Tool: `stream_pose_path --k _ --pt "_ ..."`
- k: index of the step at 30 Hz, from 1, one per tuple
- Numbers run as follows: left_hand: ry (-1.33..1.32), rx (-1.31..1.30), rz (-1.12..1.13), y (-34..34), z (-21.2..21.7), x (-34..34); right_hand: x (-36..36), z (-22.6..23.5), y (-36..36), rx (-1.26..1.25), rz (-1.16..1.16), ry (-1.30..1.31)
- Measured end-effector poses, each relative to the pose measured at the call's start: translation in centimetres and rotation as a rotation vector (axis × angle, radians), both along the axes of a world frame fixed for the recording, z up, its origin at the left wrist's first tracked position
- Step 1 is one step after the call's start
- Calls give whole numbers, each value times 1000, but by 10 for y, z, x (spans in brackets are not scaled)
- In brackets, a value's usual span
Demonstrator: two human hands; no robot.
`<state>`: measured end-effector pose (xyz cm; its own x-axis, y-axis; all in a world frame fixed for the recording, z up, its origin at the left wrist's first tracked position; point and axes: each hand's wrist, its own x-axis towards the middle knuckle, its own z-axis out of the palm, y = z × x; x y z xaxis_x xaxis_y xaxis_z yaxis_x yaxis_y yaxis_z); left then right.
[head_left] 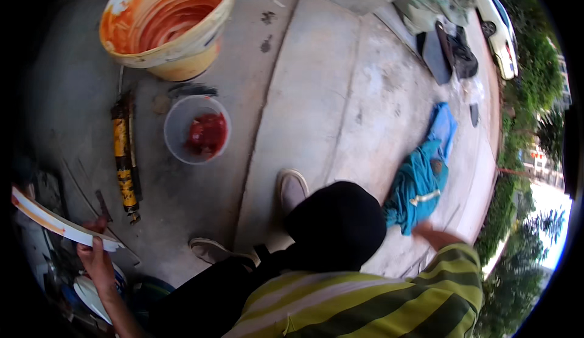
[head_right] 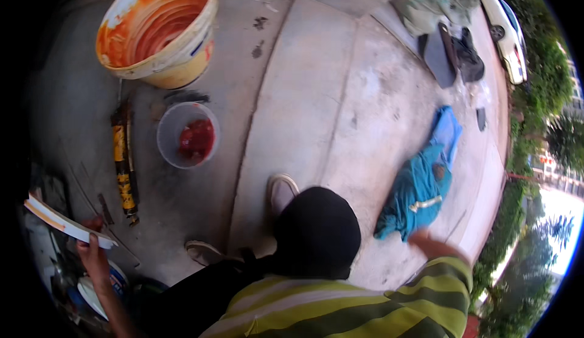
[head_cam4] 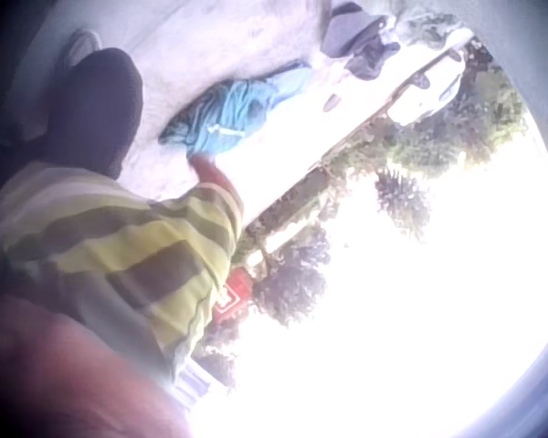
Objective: The person uses a plastic scraper to mix a red viscous substance inside a bucket and transfers portions of it into a smaller plastic container.
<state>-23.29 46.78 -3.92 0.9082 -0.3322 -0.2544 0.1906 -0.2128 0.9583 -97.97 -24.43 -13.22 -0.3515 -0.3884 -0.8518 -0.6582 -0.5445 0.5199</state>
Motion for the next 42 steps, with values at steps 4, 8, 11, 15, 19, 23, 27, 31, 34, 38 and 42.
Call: stream_pose_path --k 4,8,11,15,19,23,27,31,34,38,42 --pt "17 67 48 -1 10 -3 -4 33 204 327 377 -57" --pt "15 -15 11 -52 13 12 -6 31 246 180 230 -107" --pt "-31 8 -64 -48 14 26 0 20 194 197 302 -82" --pt "-62 -44 -81 -86 30 26 161 -21 -7 -454 727 -676" --pt "-82 -113 -86 -93 26 14 438 0 22 -650 446 -1253" --pt "-65 -79 -57 -86 32 -3 546 -1 185 946 358 -1520" --pt "-62 -61 -56 -87 46 -11 558 -10 156 633 376 -1544" --pt "-29 -59 -24 -94 42 -4 525 -10 118 402 278 -1442" --pt "-20 -68 -102 -111 41 2 504 -21 93 206 -196 -1325" --pt "-19 -91 -162 -145 38 7 487 -39 71 -98 -297 -1477" --pt "-27 -156 -199 -176 33 8 481 -47 89 -463 -9 -1781"
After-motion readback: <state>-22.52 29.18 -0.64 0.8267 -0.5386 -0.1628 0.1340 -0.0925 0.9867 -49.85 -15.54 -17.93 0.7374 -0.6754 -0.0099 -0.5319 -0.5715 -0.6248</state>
